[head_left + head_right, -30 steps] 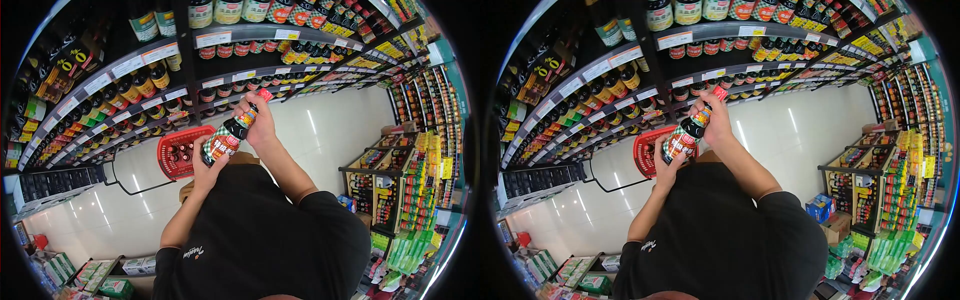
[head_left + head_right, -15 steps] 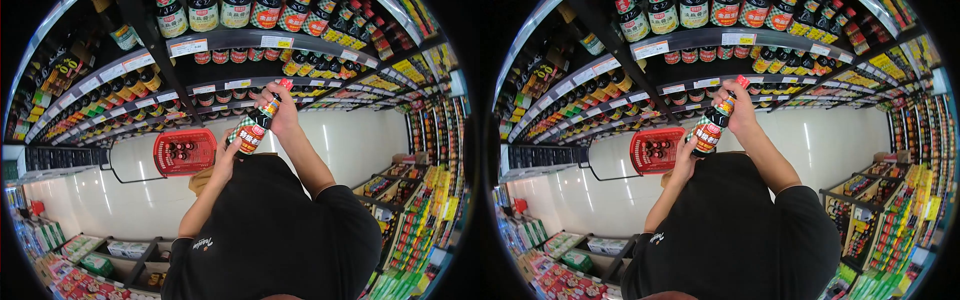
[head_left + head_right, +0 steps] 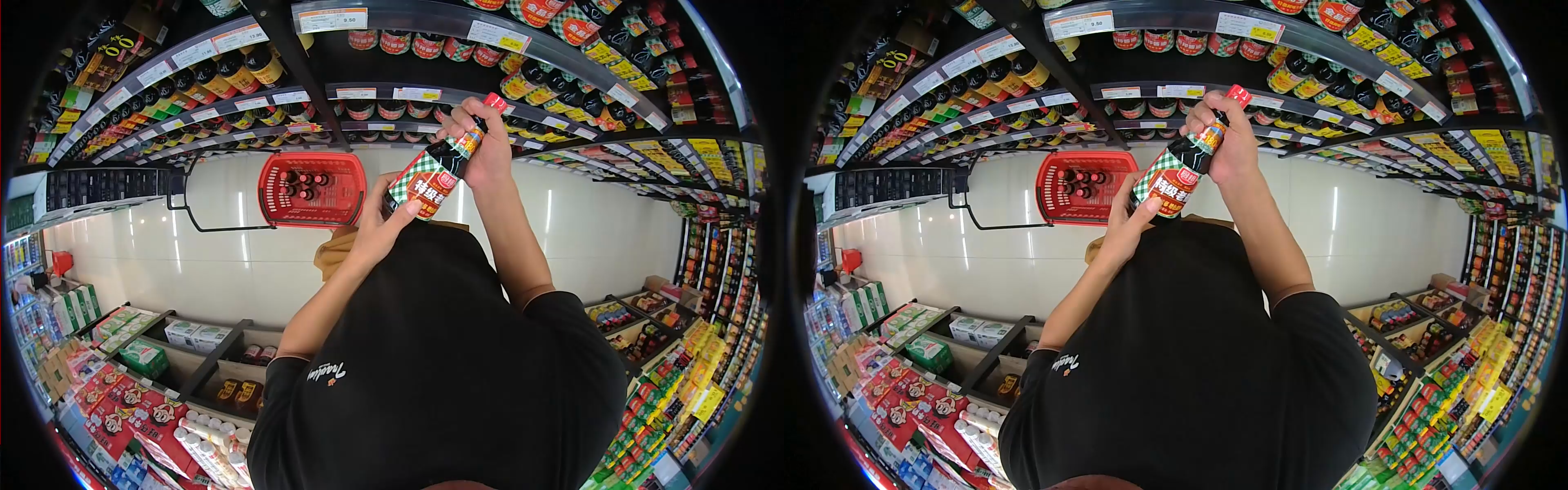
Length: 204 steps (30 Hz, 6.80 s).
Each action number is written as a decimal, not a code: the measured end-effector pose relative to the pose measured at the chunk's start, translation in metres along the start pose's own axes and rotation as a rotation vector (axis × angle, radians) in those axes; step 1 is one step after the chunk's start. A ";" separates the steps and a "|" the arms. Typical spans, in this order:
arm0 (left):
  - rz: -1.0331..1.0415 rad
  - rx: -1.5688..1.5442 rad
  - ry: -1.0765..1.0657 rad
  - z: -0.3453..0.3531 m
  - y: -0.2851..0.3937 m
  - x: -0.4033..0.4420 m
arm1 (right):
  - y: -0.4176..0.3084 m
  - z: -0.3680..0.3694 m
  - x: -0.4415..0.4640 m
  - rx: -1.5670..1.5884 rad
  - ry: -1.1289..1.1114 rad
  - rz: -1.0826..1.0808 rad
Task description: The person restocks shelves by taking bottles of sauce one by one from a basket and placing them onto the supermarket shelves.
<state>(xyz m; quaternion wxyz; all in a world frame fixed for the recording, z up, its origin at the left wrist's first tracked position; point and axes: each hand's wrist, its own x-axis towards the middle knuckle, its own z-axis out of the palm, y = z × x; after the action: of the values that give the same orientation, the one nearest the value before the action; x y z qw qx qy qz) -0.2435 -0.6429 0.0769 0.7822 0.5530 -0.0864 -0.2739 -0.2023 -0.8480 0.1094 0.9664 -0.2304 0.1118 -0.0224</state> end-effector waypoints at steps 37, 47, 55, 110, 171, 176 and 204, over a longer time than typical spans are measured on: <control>-0.372 -0.011 -0.199 0.019 -0.016 -0.037 | 0.003 -0.030 -0.106 0.136 0.271 -0.215; -0.411 -0.112 -0.137 -0.034 -0.010 -0.124 | 0.084 0.006 -0.153 0.153 0.319 -0.162; -0.379 -0.179 -0.008 -0.085 -0.014 -0.186 | 0.155 0.029 -0.154 0.092 0.309 0.006; -0.630 -0.147 0.014 -0.188 -0.184 -0.163 | 0.343 -0.147 -0.142 -0.362 0.506 0.393; -0.503 -0.090 0.102 -0.019 -0.091 -0.118 | 0.136 -0.084 -0.086 -0.264 0.273 0.607; -0.401 -0.095 0.148 -0.011 -0.069 -0.125 | 0.131 -0.079 -0.076 -0.138 0.290 0.666; -0.107 0.230 -0.019 0.036 -0.042 -0.065 | 0.026 -0.064 -0.082 -0.288 0.077 0.330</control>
<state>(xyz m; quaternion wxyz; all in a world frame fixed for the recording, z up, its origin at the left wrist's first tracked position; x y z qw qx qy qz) -0.3275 -0.6490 0.0626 0.6968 0.6403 -0.0951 -0.3088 -0.2964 -0.8451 0.0588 0.9091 -0.3438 0.1867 0.1434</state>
